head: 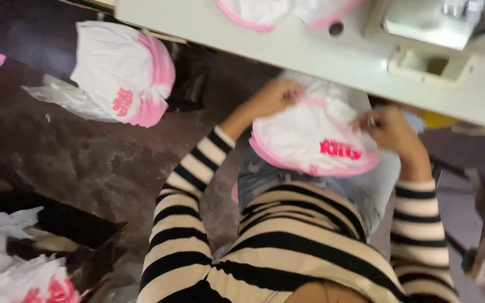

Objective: Trimming excess threads from finished garments using snips and stacking them for further processing.

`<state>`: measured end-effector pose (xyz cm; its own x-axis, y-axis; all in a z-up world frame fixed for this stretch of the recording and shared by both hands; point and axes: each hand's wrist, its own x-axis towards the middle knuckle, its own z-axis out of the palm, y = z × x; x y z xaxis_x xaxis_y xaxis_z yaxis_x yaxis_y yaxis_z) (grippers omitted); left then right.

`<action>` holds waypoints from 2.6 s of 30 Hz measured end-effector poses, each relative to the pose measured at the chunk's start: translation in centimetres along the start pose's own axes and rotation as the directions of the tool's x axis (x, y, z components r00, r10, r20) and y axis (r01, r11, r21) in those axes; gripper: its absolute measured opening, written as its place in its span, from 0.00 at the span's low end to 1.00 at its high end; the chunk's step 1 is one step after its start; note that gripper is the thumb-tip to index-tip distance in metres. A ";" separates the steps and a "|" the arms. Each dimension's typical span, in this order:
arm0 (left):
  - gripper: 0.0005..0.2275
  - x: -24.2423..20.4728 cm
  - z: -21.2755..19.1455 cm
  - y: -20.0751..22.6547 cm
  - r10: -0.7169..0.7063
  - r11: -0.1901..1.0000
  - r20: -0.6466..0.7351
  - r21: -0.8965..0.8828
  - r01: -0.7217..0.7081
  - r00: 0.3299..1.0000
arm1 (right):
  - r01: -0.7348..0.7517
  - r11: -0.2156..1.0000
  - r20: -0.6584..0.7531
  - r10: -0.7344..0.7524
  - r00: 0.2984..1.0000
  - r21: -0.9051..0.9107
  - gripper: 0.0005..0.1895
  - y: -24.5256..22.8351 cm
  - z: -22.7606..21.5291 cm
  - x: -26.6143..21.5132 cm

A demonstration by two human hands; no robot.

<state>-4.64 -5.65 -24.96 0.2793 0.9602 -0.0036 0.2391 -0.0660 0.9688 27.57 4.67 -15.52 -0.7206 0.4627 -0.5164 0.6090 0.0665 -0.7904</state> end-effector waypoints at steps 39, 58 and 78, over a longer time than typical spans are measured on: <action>0.11 2.6 2.7 2.6 -0.329 0.879 -0.220 0.284 0.383 0.918 | 0.083 0.996 -0.528 -0.077 0.846 -0.012 0.12 6.6 7.0 7.2; 0.05 8.8 -4.1 23.1 0.180 0.983 -0.251 0.023 -0.180 0.951 | 0.445 0.805 -0.744 -0.008 0.668 0.391 0.11 -8.7 -1.9 -5.5; 0.19 17.8 7.5 17.1 0.434 0.474 -0.251 0.880 0.018 0.865 | 0.430 0.591 -0.729 0.505 0.462 0.683 0.07 -2.2 -5.1 -0.5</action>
<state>11.39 8.30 -10.28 0.1119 0.8705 0.4793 0.9369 -0.2531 0.2410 28.27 8.77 -11.84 0.2160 0.8916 -0.3979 -0.1758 -0.3654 -0.9141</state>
